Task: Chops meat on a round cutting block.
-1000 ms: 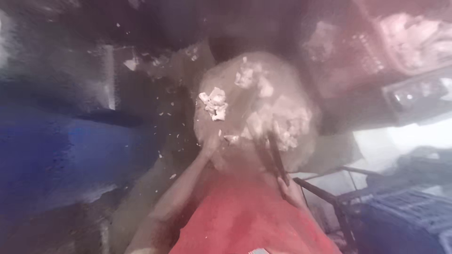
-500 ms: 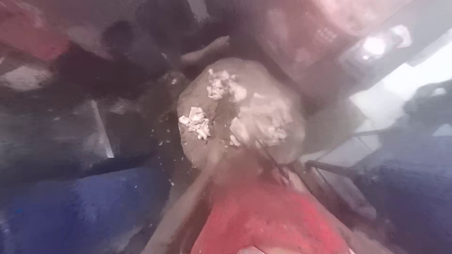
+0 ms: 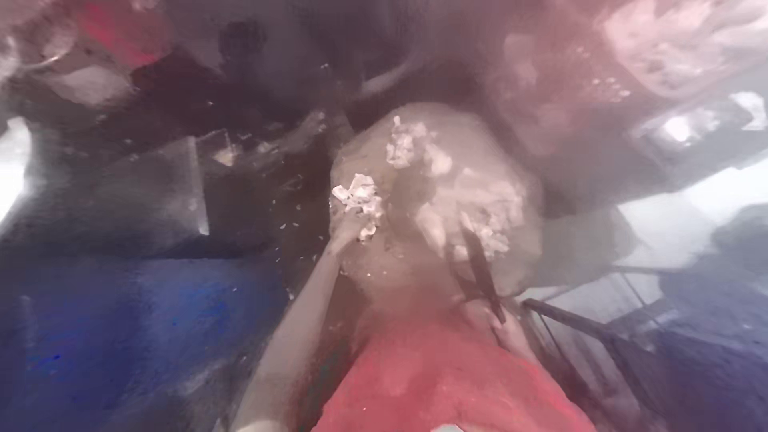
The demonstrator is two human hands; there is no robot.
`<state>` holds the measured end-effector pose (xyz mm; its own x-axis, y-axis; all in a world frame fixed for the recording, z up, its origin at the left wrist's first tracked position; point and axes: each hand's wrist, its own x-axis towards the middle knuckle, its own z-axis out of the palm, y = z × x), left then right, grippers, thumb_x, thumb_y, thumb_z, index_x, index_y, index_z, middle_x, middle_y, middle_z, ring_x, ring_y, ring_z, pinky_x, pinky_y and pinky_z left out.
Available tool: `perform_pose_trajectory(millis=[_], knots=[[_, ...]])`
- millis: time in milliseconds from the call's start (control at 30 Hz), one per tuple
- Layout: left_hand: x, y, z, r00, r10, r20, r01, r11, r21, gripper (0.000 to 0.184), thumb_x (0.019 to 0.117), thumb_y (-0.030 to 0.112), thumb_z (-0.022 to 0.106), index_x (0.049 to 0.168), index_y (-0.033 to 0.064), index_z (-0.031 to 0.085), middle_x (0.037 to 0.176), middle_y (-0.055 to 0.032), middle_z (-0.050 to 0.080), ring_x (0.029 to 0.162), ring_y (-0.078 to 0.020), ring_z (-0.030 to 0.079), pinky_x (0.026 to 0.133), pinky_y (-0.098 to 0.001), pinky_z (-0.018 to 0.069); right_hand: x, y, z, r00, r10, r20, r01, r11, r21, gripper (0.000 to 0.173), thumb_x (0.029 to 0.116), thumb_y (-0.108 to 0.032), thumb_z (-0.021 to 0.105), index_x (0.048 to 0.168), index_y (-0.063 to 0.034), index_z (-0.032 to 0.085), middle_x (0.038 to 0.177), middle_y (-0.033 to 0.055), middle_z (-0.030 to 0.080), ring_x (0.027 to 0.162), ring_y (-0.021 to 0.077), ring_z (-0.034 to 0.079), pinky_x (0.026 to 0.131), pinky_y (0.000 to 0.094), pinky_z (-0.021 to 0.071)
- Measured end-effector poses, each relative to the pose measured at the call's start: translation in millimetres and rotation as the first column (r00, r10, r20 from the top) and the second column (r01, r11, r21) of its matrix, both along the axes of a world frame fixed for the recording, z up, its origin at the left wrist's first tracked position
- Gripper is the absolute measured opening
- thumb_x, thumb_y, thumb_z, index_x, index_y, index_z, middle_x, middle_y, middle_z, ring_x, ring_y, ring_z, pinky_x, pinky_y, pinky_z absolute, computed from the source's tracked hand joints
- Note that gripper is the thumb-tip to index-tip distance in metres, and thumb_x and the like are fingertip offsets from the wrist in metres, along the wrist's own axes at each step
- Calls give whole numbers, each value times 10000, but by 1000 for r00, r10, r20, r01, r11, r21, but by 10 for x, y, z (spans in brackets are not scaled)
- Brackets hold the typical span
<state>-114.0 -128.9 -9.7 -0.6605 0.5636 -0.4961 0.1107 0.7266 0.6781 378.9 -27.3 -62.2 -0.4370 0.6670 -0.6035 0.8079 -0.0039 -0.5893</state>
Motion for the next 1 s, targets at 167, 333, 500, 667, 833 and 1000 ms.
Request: perform_pose_trajectory(millis=[167,333,500,667,833,1000], knots=[[-234,-369,-121,955,280,103,-295,936,192,395,1013,305,639,1356,111,611,1207,-125,694,1029,-222,687,887,-451,579,-22,-13,22,999,-10,-37,11,1000,24,513,1039,-418,547,1377,-33,566,1024,192,698,874,291,691,839,530,570],[-127,-312,-251,971,54,-231,-13,984,176,357,1029,309,609,1345,142,625,1281,-134,672,1123,-276,673,971,-536,548,-68,-48,30,1000,-12,2,12,999,46,484,1046,-409,547,1355,-39,589,927,189,690,796,294,675,781,545,560],[-187,-40,-131,972,192,133,-233,835,498,301,1085,278,503,1315,130,629,1128,-75,703,906,-179,685,791,-402,592,-96,-18,65,996,18,82,-24,997,70,451,1059,-392,532,1337,-47,621,964,216,704,846,345,689,819,596,547],[-326,-167,-33,795,166,584,-520,681,515,372,1048,129,503,1416,81,480,1259,-134,637,1072,-251,659,931,-443,567,-112,-93,-9,998,-52,26,50,997,54,453,1041,-374,570,1355,-51,617,1066,216,710,964,334,690,909,593,533],[-173,-241,-82,902,313,298,-424,773,471,355,1025,97,556,1372,30,525,1176,-144,682,973,-221,689,835,-403,596,-87,-176,-40,998,-51,-20,52,996,68,426,1060,-347,538,1284,6,623,979,207,699,871,318,689,849,559,552],[385,405,417,979,-32,201,-76,859,507,366,1022,161,601,1380,100,561,1173,-87,691,876,-154,676,736,-344,584,-118,-146,78,992,-119,-40,118,993,-32,435,1067,-338,534,1334,-3,612,1119,206,702,1024,285,688,967,494,533]])
